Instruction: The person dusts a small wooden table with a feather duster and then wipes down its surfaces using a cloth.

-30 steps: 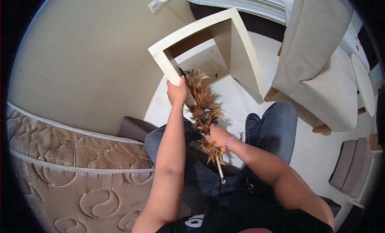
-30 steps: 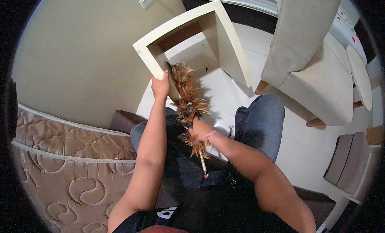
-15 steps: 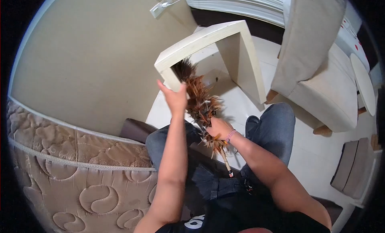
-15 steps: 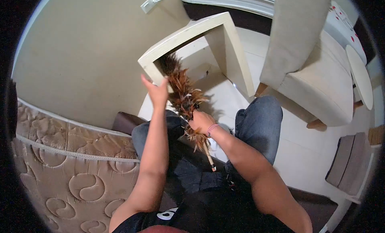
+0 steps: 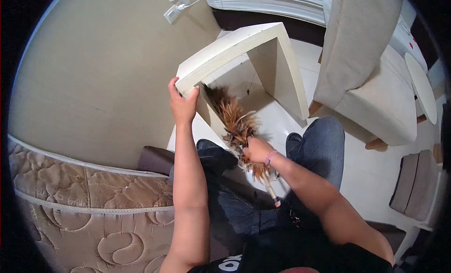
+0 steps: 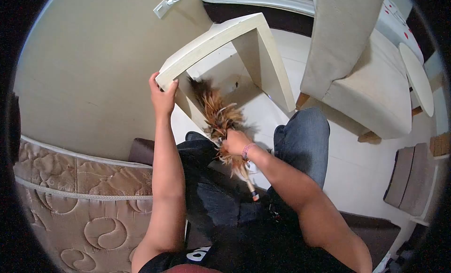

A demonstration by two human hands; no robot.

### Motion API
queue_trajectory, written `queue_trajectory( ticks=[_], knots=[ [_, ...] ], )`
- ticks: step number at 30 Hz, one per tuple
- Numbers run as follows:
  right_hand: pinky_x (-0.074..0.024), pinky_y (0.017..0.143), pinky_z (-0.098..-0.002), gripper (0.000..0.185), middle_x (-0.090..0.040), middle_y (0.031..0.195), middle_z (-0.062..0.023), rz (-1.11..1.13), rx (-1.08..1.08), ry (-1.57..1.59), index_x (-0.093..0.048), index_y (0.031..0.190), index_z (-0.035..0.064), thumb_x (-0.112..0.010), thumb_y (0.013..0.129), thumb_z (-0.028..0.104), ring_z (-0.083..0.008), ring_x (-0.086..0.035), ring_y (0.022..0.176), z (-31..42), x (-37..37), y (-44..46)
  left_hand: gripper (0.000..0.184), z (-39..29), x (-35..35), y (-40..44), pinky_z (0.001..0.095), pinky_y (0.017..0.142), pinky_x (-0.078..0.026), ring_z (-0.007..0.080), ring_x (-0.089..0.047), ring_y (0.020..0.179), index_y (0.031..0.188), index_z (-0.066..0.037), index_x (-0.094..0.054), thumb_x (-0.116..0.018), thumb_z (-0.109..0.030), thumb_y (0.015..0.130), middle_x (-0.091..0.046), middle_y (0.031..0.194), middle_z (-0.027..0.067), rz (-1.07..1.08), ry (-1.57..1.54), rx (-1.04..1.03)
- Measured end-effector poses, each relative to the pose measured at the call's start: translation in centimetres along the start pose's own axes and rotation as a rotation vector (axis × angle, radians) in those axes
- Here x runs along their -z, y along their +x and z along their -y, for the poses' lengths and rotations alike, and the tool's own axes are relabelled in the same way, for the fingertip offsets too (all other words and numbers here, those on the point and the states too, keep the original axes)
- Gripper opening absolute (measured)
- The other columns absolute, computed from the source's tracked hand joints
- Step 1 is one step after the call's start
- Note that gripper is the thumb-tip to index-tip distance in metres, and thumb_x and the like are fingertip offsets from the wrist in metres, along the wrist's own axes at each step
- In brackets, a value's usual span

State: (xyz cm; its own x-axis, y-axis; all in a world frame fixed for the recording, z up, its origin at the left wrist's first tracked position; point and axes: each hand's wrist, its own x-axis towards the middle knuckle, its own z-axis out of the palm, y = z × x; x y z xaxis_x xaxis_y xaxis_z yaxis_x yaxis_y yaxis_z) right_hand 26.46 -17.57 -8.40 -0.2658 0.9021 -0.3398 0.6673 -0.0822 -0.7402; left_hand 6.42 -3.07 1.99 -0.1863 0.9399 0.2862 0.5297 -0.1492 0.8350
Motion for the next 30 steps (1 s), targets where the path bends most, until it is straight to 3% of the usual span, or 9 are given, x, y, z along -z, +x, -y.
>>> queue_trajectory(
  ticks=[1,3,5,9,14,18,22,27,30],
  knots=[
    [-0.0492,0.091,-0.0495,0.034,-0.065,0.104,-0.0303,0.054,0.004,0.018,-0.063,0.101,-0.0063,-0.056,0.086,0.023,-0.0445,-0.062,0.104,0.4,-0.4,-0.2,0.078,0.6,-0.2,0.5,0.0399,0.097,-0.047,0.0334,-0.060,0.116,0.138,-0.008,-0.040,-0.081,-0.030,0.076,-0.053,0.135,0.0263,-0.011,-0.005,0.008],
    [-0.0501,0.091,-0.0472,0.046,-0.065,0.106,-0.0297,0.078,-0.018,-0.001,-0.061,0.106,-0.0072,-0.065,0.086,0.034,-0.0433,-0.063,0.104,-0.8,-2.9,0.3,0.080,1.2,-0.4,1.3,0.0422,0.096,-0.048,0.0372,-0.060,0.116,0.134,-0.005,-0.043,-0.083,-0.034,0.070,-0.056,0.132,0.0255,-0.203,0.290,-0.220],
    [-0.0504,0.091,-0.0462,0.058,-0.066,0.108,-0.0286,0.023,-0.160,-0.087,-0.060,0.107,-0.0076,-0.071,0.082,0.044,-0.0419,-0.064,0.104,-0.5,-4.6,1.0,0.080,1.1,-0.4,1.6,0.0434,0.095,-0.049,0.0377,-0.059,0.116,0.132,-0.004,-0.044,-0.083,-0.034,0.069,-0.057,0.131,0.0242,-0.192,0.278,-0.232],
    [-0.0509,0.091,-0.0461,0.066,-0.067,0.107,-0.0278,-0.048,-0.088,-0.094,-0.061,0.106,-0.0064,-0.075,0.076,0.050,-0.0402,-0.065,0.103,-2.1,-5.4,3.8,0.077,0.7,0.2,1.8,0.0445,0.093,-0.050,0.0374,-0.060,0.114,0.124,-0.001,-0.049,-0.084,-0.035,0.065,-0.060,0.127,0.0198,-0.109,0.221,-0.254],
    [-0.0514,0.090,-0.0455,0.061,-0.068,0.107,-0.0260,-0.110,-0.160,-0.081,-0.064,0.108,-0.0021,-0.080,0.071,0.044,-0.0385,-0.065,0.104,-0.6,-5.1,5.9,0.064,-0.2,1.3,0.9,0.0399,0.085,-0.055,0.0315,-0.069,0.098,0.107,-0.001,-0.059,-0.087,-0.035,0.061,-0.070,0.112,0.0172,-0.114,0.315,-0.269],
    [-0.0511,0.091,-0.0461,0.063,-0.068,0.108,-0.0242,-0.097,-0.098,-0.114,-0.064,0.108,-0.0012,-0.084,0.067,0.042,-0.0382,-0.065,0.104,0.4,-4.8,6.5,0.064,0.2,1.8,1.1,0.0402,0.084,-0.055,0.0320,-0.069,0.097,0.107,0.000,-0.059,-0.086,-0.034,0.060,-0.070,0.109,0.0169,-0.102,0.309,-0.245],
    [-0.0507,0.091,-0.0446,0.068,-0.068,0.100,-0.0257,-0.277,-0.066,-0.108,-0.059,0.107,-0.0038,-0.080,0.066,0.046,-0.0400,-0.065,0.100,1.8,-6.2,5.9,0.063,0.1,2.1,1.5,0.0399,0.083,-0.055,0.0320,-0.069,0.097,0.107,-0.002,-0.059,-0.086,-0.033,0.060,-0.070,0.107,0.0174,-0.119,0.291,-0.225],
    [-0.0488,0.094,-0.0453,0.073,-0.067,0.107,-0.0262,-0.221,-0.088,-0.134,-0.059,0.110,-0.0037,-0.078,0.061,0.047,-0.0388,-0.064,0.104,0.5,-7.0,8.8,0.063,0.6,2.3,1.5,0.0409,0.083,-0.055,0.0326,-0.069,0.095,0.108,-0.004,-0.060,-0.086,-0.034,0.059,-0.070,0.104,0.0178,-0.113,0.299,-0.213],
    [-0.0509,0.091,-0.0434,0.072,-0.069,0.108,-0.0165,-0.234,0.108,-0.193,-0.064,0.119,0.0120,-0.078,0.060,0.050,-0.0349,-0.065,0.101,0.1,-6.6,9.8,0.063,1.0,2.6,1.7,0.0414,0.082,-0.055,0.0331,-0.069,0.094,0.108,-0.005,-0.059,-0.086,-0.035,0.059,-0.070,0.102,0.0163,-0.140,0.300,-0.239]
  ],
)
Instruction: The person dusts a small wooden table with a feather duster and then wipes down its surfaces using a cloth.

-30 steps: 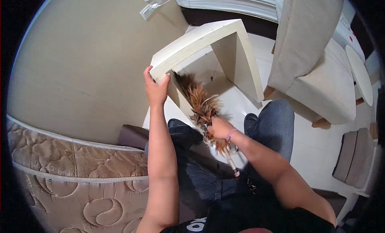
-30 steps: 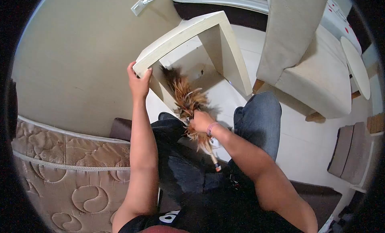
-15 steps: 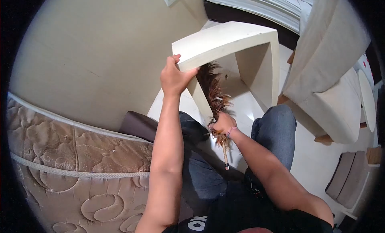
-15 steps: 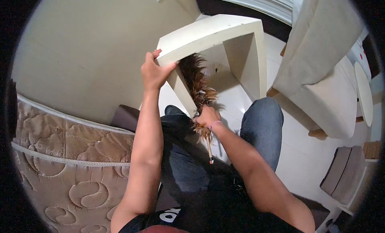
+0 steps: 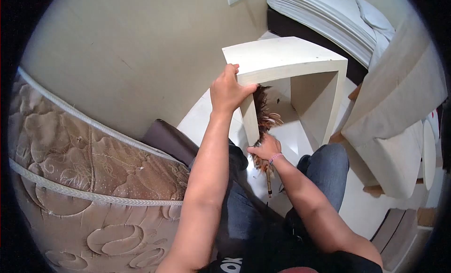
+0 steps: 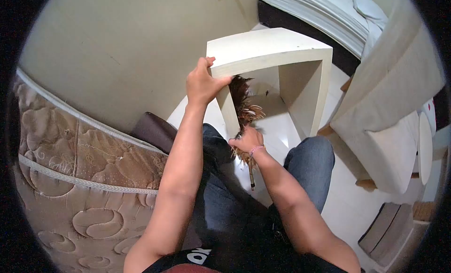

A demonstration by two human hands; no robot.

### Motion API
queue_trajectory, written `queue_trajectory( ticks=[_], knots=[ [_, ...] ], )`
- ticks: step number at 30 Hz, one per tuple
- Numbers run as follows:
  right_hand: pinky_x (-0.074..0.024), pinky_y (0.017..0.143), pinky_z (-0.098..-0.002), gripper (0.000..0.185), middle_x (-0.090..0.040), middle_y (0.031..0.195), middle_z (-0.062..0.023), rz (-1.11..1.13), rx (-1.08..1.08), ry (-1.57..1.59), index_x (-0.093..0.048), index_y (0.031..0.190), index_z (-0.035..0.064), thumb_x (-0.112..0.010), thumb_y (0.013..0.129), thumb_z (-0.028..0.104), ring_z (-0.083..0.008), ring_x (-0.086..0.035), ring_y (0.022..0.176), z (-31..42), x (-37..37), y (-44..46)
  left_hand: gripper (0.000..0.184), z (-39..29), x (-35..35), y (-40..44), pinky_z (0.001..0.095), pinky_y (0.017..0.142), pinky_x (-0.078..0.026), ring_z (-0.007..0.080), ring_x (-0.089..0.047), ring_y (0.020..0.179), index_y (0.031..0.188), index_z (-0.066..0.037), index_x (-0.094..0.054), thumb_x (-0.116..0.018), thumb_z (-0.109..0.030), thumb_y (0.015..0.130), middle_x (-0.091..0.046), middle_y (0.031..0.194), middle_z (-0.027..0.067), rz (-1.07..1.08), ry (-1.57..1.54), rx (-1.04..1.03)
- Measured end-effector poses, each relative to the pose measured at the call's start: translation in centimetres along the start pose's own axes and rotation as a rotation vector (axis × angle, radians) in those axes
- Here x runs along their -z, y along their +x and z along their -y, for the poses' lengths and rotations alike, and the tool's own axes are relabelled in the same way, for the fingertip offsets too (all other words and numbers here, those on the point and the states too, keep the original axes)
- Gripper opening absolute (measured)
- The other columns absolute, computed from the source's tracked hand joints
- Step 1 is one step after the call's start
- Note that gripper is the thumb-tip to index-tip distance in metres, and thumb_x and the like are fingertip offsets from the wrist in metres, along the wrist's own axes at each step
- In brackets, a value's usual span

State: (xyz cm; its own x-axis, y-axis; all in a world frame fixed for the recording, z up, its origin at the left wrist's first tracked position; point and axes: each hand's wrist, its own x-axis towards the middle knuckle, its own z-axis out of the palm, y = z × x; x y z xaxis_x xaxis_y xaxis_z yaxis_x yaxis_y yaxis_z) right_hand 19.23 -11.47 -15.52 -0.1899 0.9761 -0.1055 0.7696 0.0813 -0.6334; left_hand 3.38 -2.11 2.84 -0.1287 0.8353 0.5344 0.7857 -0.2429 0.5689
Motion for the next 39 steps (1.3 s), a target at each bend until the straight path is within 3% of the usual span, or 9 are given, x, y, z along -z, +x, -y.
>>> queue_trajectory(
  ticks=[7,16,28,35,37,39],
  knots=[
    [-0.0506,0.092,-0.0431,0.075,-0.069,0.112,-0.0169,0.156,0.019,-0.028,-0.063,0.121,0.0126,-0.079,0.058,0.052,-0.0331,-0.065,0.103,-0.5,3.1,3.3,0.063,1.1,-0.6,0.7,0.0425,0.080,-0.055,0.0345,-0.069,0.094,0.108,-0.004,-0.059,-0.086,-0.035,0.060,-0.070,0.101,0.0163,-0.101,0.045,0.054],
    [-0.0507,0.091,-0.0451,0.075,-0.068,0.104,-0.0234,0.261,0.118,-0.100,-0.057,0.110,0.0015,-0.079,0.058,0.052,-0.0383,-0.065,0.103,1.5,2.6,9.2,0.063,4.0,1.1,2.9,0.0429,0.084,-0.053,0.0366,-0.068,0.098,0.111,-0.001,-0.058,-0.084,-0.033,0.063,-0.069,0.105,0.0214,-0.234,0.158,0.258],
    [-0.0501,0.089,-0.0469,0.068,-0.068,0.100,-0.0226,0.144,0.169,0.007,-0.058,0.103,0.0007,-0.079,0.059,0.047,-0.0402,-0.064,0.098,1.5,0.7,7.5,0.063,4.2,2.1,3.1,0.0400,0.085,-0.052,0.0324,-0.068,0.098,0.109,0.000,-0.058,-0.087,-0.031,0.063,-0.069,0.106,0.0201,-0.187,0.077,0.285],
    [-0.0500,0.091,-0.0457,0.070,-0.067,0.107,-0.0260,0.249,0.081,-0.024,-0.058,0.108,-0.0015,-0.080,0.061,0.046,-0.0410,-0.064,0.103,3.5,3.1,6.3,0.066,4.6,3.0,3.3,0.0381,0.088,-0.051,0.0303,-0.066,0.100,0.111,-0.001,-0.057,-0.089,-0.032,0.062,-0.067,0.110,0.0190,-0.195,0.013,0.332],
    [-0.0503,0.092,-0.0452,0.074,-0.066,0.108,-0.0271,0.248,0.070,0.063,-0.057,0.114,-0.0039,-0.079,0.064,0.046,-0.0402,-0.064,0.105,3.2,3.0,6.3,0.068,4.7,3.0,3.3,0.0414,0.091,-0.050,0.0356,-0.064,0.106,0.112,0.000,-0.056,-0.088,-0.032,0.062,-0.065,0.113,0.0217,-0.164,-0.039,0.360],
    [-0.0501,0.093,-0.0438,0.071,-0.066,0.107,-0.0291,0.301,0.116,0.096,-0.055,0.119,-0.0070,-0.076,0.069,0.038,-0.0406,-0.064,0.105,3.3,4.3,6.5,0.071,5.0,2.8,3.1,0.0416,0.094,-0.048,0.0354,-0.061,0.111,0.117,0.000,-0.055,-0.088,-0.033,0.064,-0.062,0.119,0.0223,-0.176,-0.016,0.309]
  ],
)
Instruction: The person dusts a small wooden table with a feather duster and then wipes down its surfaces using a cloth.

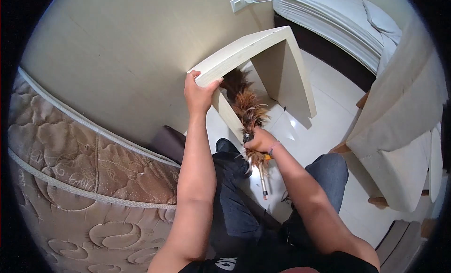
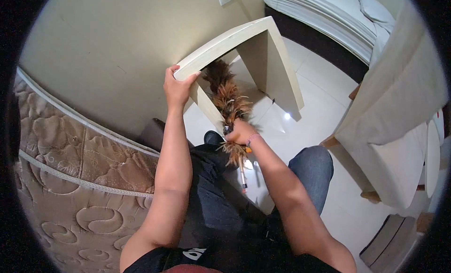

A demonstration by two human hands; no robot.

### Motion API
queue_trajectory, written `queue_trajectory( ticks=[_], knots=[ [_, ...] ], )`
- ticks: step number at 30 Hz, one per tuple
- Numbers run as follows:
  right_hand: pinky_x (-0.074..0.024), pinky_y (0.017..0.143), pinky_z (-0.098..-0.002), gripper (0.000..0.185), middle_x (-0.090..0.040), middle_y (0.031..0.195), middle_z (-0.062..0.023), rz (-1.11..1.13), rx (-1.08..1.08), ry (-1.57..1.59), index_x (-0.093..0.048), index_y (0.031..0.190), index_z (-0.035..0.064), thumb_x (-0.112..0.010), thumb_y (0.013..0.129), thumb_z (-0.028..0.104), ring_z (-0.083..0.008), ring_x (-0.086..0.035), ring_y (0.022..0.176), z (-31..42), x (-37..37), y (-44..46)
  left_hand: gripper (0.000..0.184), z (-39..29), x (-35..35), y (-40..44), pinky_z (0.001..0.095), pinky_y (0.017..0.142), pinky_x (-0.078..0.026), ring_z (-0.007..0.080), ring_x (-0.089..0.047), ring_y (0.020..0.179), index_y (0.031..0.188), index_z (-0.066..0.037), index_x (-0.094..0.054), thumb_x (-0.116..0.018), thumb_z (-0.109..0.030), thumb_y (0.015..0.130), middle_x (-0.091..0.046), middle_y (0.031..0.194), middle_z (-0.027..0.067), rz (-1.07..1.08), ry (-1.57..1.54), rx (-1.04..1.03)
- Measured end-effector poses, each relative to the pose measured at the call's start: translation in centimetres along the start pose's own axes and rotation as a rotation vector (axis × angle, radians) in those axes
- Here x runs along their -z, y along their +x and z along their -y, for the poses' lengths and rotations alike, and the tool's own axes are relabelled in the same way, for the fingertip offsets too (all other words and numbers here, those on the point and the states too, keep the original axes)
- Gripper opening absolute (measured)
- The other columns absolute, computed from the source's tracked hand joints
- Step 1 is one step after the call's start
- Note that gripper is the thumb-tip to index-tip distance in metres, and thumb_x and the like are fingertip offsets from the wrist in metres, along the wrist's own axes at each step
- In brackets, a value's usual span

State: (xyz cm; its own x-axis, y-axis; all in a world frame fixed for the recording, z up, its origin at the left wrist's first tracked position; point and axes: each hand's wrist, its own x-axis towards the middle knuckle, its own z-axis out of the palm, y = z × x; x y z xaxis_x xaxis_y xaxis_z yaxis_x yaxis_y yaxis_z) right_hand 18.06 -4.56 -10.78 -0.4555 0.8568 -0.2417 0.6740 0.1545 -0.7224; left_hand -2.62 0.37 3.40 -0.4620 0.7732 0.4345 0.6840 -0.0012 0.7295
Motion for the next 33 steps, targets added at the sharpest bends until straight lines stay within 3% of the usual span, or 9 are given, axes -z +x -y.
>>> queue_trajectory(
  ticks=[3,6,10,12,14,17,23,30,33],
  knots=[
    [-0.0508,0.089,-0.0432,0.053,-0.064,0.102,-0.0342,0.003,0.173,0.070,-0.052,0.114,-0.0140,-0.068,0.078,0.021,-0.0432,-0.064,0.100,0.0,1.2,0.1,0.079,0.6,-0.3,-0.5,0.0424,0.099,-0.045,0.0351,-0.056,0.119,0.127,0.000,-0.051,-0.087,-0.035,0.066,-0.054,0.130,0.0231,-0.040,0.034,-0.037],
    [-0.0506,0.086,-0.0433,0.051,-0.063,0.098,-0.0352,-0.003,0.216,0.183,-0.050,0.110,-0.0169,-0.067,0.079,0.020,-0.0428,-0.064,0.098,1.7,4.0,-2.5,0.089,1.2,-0.2,-1.4,0.0439,0.102,-0.043,0.0354,-0.052,0.123,0.139,0.000,-0.042,-0.084,-0.038,0.071,-0.048,0.138,0.0233,-0.071,0.057,-0.032],
    [-0.0506,0.082,-0.0420,0.034,-0.066,0.097,-0.0268,-0.068,0.346,0.470,-0.056,0.103,-0.0043,-0.068,0.080,0.018,-0.0406,-0.065,0.095,3.2,6.8,-8.7,0.081,-0.3,0.0,-5.0,0.0413,0.098,-0.045,0.0316,-0.054,0.119,0.139,0.001,-0.040,-0.079,-0.039,0.080,-0.050,0.135,0.0225,-0.133,-0.110,0.243],
    [-0.0503,0.083,-0.0453,0.031,-0.067,0.095,-0.0243,-0.001,0.397,0.230,-0.059,0.102,0.0002,-0.069,0.081,0.021,-0.0399,-0.064,0.094,2.0,6.6,-9.2,0.074,1.8,-1.0,-5.8,0.0396,0.095,-0.046,0.0284,-0.057,0.113,0.136,0.000,-0.042,-0.077,-0.038,0.083,-0.052,0.130,0.0217,-0.097,-0.194,0.231],
    [-0.0504,0.082,-0.0481,0.030,-0.066,0.092,-0.0247,0.018,0.262,-0.094,-0.059,0.099,-0.0002,-0.069,0.080,0.021,-0.0421,-0.064,0.093,2.4,7.3,-10.0,0.072,0.0,-0.5,-8.6,0.0401,0.093,-0.048,0.0297,-0.060,0.106,0.136,-0.001,-0.041,-0.074,-0.039,0.085,-0.052,0.130,0.0234,-0.013,-0.153,0.247],
    [-0.0503,0.083,-0.0506,0.028,-0.066,0.091,-0.0262,0.000,0.301,-0.016,-0.059,0.096,-0.0013,-0.067,0.080,0.020,-0.0436,-0.064,0.093,0.5,6.9,-9.6,0.083,-1.4,-0.4,-10.3,0.0440,0.097,-0.046,0.0358,-0.058,0.117,0.145,-0.002,-0.032,-0.073,-0.042,0.086,-0.047,0.138,0.0282,0.028,-0.035,0.259],
    [-0.0503,0.084,-0.0498,0.036,-0.065,0.095,-0.0287,0.039,0.267,-0.081,-0.056,0.103,-0.0024,-0.065,0.077,0.021,-0.0443,-0.063,0.094,0.1,6.2,-8.9,0.099,0.5,-3.0,-7.8,0.0463,0.099,-0.045,0.0441,-0.054,0.122,0.150,-0.003,-0.019,-0.077,-0.044,0.081,-0.047,0.139,0.0322,-0.039,0.058,0.026],
    [-0.0524,0.088,-0.0473,0.053,-0.067,0.099,-0.0287,0.009,0.059,-0.148,-0.048,0.115,-0.0073,-0.071,0.076,0.020,-0.0402,-0.066,0.099,1.1,2.0,-5.2,0.101,-1.2,-2.3,-7.5,0.0482,0.093,-0.047,0.0459,-0.061,0.109,0.152,-0.011,-0.019,-0.080,-0.040,0.076,-0.063,0.116,0.0306,-0.057,0.129,0.152],
    [-0.0512,0.094,-0.0434,0.068,-0.065,0.113,-0.0269,-0.003,-0.054,-0.128,-0.047,0.121,-0.0062,-0.078,0.072,0.029,-0.0371,-0.063,0.109,2.3,1.3,-3.6,0.101,-0.9,-2.4,-7.2,0.0487,0.089,-0.050,0.0465,-0.064,0.104,0.152,-0.014,-0.020,-0.079,-0.041,0.075,-0.065,0.111,0.0300,-0.055,0.181,0.160]
  ],
)
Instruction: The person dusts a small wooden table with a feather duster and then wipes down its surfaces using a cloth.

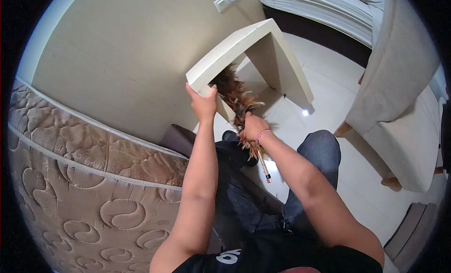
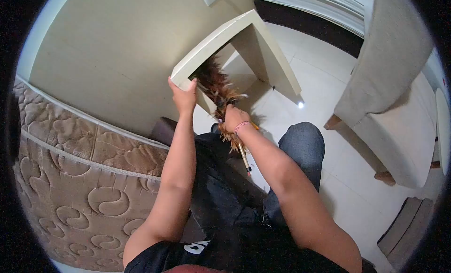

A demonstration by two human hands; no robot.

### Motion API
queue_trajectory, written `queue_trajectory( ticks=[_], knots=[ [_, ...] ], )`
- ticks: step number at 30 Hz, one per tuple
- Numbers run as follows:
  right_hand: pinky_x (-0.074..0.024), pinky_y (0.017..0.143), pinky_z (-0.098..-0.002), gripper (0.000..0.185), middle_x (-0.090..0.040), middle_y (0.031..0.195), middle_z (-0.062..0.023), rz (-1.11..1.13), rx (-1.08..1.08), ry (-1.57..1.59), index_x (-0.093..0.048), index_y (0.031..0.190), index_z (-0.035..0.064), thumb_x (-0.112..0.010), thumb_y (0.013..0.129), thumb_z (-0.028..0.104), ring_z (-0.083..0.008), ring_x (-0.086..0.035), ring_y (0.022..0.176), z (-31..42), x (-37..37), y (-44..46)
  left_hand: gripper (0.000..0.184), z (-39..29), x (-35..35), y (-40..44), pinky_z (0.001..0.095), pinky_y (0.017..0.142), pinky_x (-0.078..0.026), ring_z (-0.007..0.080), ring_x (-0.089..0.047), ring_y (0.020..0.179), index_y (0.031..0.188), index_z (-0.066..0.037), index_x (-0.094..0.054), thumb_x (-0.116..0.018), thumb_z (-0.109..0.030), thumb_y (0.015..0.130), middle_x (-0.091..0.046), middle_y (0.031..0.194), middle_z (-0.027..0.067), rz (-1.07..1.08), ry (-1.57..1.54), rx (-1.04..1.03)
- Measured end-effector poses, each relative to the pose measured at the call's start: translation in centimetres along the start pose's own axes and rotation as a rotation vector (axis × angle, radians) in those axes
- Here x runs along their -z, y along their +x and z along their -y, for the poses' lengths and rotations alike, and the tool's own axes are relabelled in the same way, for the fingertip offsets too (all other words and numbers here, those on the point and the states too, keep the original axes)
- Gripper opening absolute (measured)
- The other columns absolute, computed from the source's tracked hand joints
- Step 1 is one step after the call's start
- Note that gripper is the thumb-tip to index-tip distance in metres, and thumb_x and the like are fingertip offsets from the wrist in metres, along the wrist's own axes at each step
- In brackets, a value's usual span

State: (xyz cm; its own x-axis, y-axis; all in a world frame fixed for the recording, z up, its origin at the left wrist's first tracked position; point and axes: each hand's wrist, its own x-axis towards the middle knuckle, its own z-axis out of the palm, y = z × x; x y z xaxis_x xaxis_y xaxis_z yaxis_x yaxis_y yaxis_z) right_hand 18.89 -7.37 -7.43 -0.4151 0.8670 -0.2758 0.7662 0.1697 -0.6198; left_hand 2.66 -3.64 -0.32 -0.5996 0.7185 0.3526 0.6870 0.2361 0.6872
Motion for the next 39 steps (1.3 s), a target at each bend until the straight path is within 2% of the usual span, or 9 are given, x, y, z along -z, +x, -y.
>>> queue_trajectory(
  ticks=[2,5,17,27,31,33,36,37,39],
  knots=[
    [-0.0485,0.099,-0.0424,0.079,-0.061,0.124,-0.0236,-0.079,-0.087,0.060,-0.048,0.124,-0.0041,-0.083,0.068,0.039,-0.0355,-0.058,0.118,0.7,-1.1,1.2,0.101,0.2,0.0,0.3,0.0488,0.090,-0.050,0.0464,-0.063,0.104,0.152,-0.014,-0.019,-0.079,-0.042,0.075,-0.065,0.111,0.0300,-0.002,-0.032,-0.008],
    [-0.0476,0.100,-0.0429,0.082,-0.061,0.124,-0.0215,-0.267,-0.006,0.019,-0.047,0.125,-0.0043,-0.084,0.066,0.040,-0.0357,-0.058,0.116,1.3,-1.8,2.1,0.104,0.5,-0.2,0.8,0.0489,0.091,-0.049,0.0460,-0.063,0.105,0.154,-0.015,-0.017,-0.079,-0.043,0.074,-0.065,0.112,0.0299,0.001,-0.081,-0.007],
    [-0.0516,0.093,-0.0456,0.064,-0.067,0.105,-0.0266,-0.148,-0.021,0.065,-0.050,0.112,-0.0050,-0.078,0.066,0.032,-0.0396,-0.064,0.105,4.1,-1.3,2.7,0.103,1.1,0.7,3.7,0.0455,0.095,-0.049,0.0422,-0.064,0.107,0.153,-0.009,-0.019,-0.074,-0.028,0.068,-0.065,0.116,0.0273,0.066,-0.137,0.011],
    [-0.0494,0.093,-0.0451,0.074,-0.063,0.106,-0.0336,-0.126,0.076,0.199,-0.047,0.111,-0.0107,-0.085,0.065,0.032,-0.0447,-0.062,0.105,2.2,-0.9,3.9,0.098,2.2,0.3,5.2,0.0440,0.096,-0.048,0.0394,-0.062,0.112,0.152,-0.010,-0.024,-0.077,-0.036,0.075,-0.064,0.122,0.0234,0.060,-0.109,-0.001],
    [-0.0469,0.096,-0.0439,0.060,-0.061,0.111,-0.0363,-0.043,0.081,0.279,-0.046,0.110,-0.0128,-0.077,0.072,0.022,-0.0445,-0.058,0.114,1.5,-0.2,3.2,0.097,2.0,0.3,5.1,0.0454,0.097,-0.047,0.0392,-0.060,0.116,0.152,-0.011,-0.024,-0.076,-0.038,0.075,-0.062,0.126,0.0231,0.039,-0.107,-0.003],
    [-0.0469,0.097,-0.0398,0.068,-0.065,0.111,-0.0267,-0.132,0.246,0.357,-0.045,0.125,-0.0093,-0.078,0.072,0.015,-0.0383,-0.062,0.109,1.2,0.1,2.4,0.097,2.2,0.3,5.1,0.0459,0.098,-0.046,0.0398,-0.059,0.117,0.153,-0.012,-0.023,-0.076,-0.040,0.076,-0.061,0.127,0.0230,0.063,-0.167,-0.009],
    [-0.0466,0.096,-0.0388,0.060,-0.067,0.111,-0.0187,-0.226,0.426,0.547,-0.049,0.128,-0.0053,-0.075,0.077,0.013,-0.0323,-0.063,0.106,1.6,0.9,1.5,0.097,2.7,0.0,5.4,0.0455,0.098,-0.046,0.0403,-0.060,0.116,0.153,-0.012,-0.023,-0.075,-0.042,0.077,-0.061,0.127,0.0231,0.070,-0.149,0.017],
    [-0.0466,0.096,-0.0388,0.060,-0.067,0.111,-0.0187,-0.223,0.431,0.536,-0.049,0.128,-0.0053,-0.075,0.077,0.013,-0.0323,-0.063,0.106,1.5,0.8,1.5,0.097,2.8,-0.2,5.5,0.0454,0.099,-0.046,0.0401,-0.059,0.117,0.153,-0.010,-0.023,-0.075,-0.043,0.078,-0.060,0.129,0.0232,0.071,-0.160,0.013],
    [-0.0471,0.094,-0.0390,0.046,-0.068,0.110,-0.0156,-0.044,0.290,0.910,-0.055,0.123,-0.0039,-0.072,0.083,0.013,-0.0297,-0.063,0.104,0.9,-0.1,2.0,0.098,3.2,-0.3,5.6,0.0453,0.100,-0.045,0.0398,-0.058,0.119,0.153,-0.009,-0.023,-0.075,-0.044,0.078,-0.059,0.131,0.0233,0.066,-0.178,0.013]
  ],
)
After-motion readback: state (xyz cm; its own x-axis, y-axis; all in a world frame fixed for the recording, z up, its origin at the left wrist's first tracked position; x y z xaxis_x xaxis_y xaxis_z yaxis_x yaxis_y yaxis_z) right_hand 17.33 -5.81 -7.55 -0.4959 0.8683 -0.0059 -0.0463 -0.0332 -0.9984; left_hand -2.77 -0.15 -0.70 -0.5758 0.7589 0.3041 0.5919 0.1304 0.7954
